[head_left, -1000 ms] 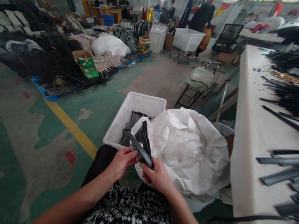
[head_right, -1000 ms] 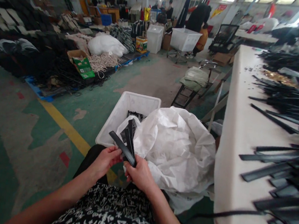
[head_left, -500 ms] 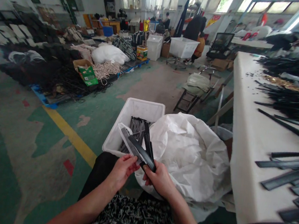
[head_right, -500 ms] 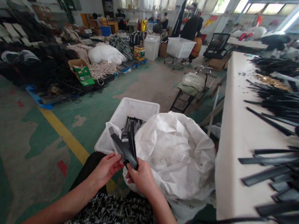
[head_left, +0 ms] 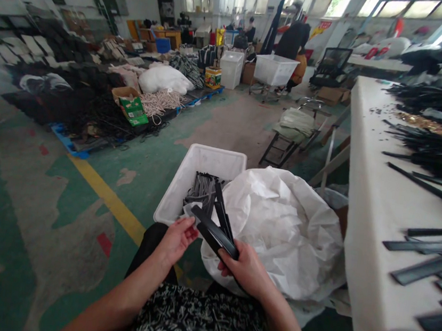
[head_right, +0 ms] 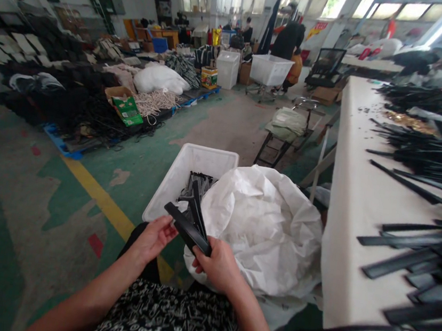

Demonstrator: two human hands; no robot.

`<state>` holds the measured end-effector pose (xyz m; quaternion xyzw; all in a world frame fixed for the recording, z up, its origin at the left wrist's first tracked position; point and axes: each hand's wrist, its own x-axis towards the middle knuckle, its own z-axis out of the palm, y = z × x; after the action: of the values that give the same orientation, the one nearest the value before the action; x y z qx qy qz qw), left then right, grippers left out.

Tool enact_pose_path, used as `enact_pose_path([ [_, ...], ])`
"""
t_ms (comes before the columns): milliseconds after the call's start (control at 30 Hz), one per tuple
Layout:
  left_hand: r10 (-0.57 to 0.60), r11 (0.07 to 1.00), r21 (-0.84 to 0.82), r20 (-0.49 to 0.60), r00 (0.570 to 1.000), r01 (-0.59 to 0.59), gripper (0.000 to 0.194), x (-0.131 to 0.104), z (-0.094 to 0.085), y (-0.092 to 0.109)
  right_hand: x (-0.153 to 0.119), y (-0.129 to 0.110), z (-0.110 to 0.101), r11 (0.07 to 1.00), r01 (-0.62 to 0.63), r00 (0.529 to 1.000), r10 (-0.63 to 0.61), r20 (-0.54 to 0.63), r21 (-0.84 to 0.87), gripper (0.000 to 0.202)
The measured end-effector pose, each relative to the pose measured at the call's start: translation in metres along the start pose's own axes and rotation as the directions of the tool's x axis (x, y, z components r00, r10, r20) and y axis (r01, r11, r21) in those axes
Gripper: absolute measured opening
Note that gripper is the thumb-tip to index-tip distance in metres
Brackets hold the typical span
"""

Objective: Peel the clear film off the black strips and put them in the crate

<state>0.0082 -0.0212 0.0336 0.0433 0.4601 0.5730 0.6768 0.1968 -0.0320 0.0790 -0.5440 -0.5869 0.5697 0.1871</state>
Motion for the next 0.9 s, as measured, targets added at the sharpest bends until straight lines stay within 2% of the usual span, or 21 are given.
enact_pose_path([
  [67, -0.025, 0.999, -0.027, -0.022, 0.999, 0.025, 0.021, 0.001, 0.0, 0.002, -0.001, 0.001, -0.002, 0.999, -0.012, 1.0, 0.011, -0.01, -0.048, 0.017],
  [233, -0.157, 0.988, 0.023, 0.09, 0.983, 0.156, 0.022, -0.01, 0.008, -0.015, 0.009, 0.006, 0.004, 1.0, -0.007, 0.995, 0.005, -0.101, -0.02, 0.017],
  [367, -0.056, 0.998, -0.015, 0.017, 0.998, 0.056, 0.022, -0.003, 0.006, -0.01, 0.007, 0.011, 0.002, 0.999, -0.031, 0.998, 0.029, -0.047, -0.041, 0.02],
  [433, -0.06, 0.998, -0.003, 0.003, 0.998, 0.06, 0.022, -0.001, 0.004, -0.008, 0.004, 0.011, 0.0, 0.995, -0.052, 0.998, 0.049, -0.039, -0.089, 0.019],
  [533, -0.16, 0.985, 0.083, 0.106, 0.981, 0.152, 0.021, -0.003, 0.006, -0.017, 0.004, 0.008, 0.0, 0.992, -0.042, 0.995, 0.03, -0.099, -0.118, 0.017],
  [600, -0.158, 0.985, 0.095, 0.139, 0.978, 0.146, 0.02, -0.004, 0.009, -0.019, 0.006, 0.005, -0.001, 0.993, -0.024, 0.993, 0.009, -0.119, -0.119, 0.017],
  [700, -0.047, 0.998, 0.03, 0.041, 0.998, 0.046, 0.019, 0.002, 0.01, -0.006, 0.005, 0.003, -0.005, 0.992, -0.017, 0.998, 0.008, -0.07, -0.125, 0.018],
  [767, -0.014, 0.999, 0.03, -0.013, 1.0, 0.014, 0.019, 0.006, 0.01, 0.004, 0.004, 0.004, -0.006, 0.99, -0.027, 0.999, 0.021, -0.048, -0.136, 0.017],
  [833, -0.062, 0.995, 0.083, 0.01, 0.998, 0.061, 0.019, 0.005, 0.01, 0.004, 0.005, 0.003, -0.004, 0.988, -0.036, 0.997, 0.025, -0.076, -0.149, 0.016],
  [900, -0.13, 0.983, 0.144, 0.085, 0.988, 0.117, 0.02, 0.002, 0.013, -0.003, 0.008, 0.001, -0.001, 0.989, -0.032, 0.993, 0.016, -0.116, -0.143, 0.017],
])
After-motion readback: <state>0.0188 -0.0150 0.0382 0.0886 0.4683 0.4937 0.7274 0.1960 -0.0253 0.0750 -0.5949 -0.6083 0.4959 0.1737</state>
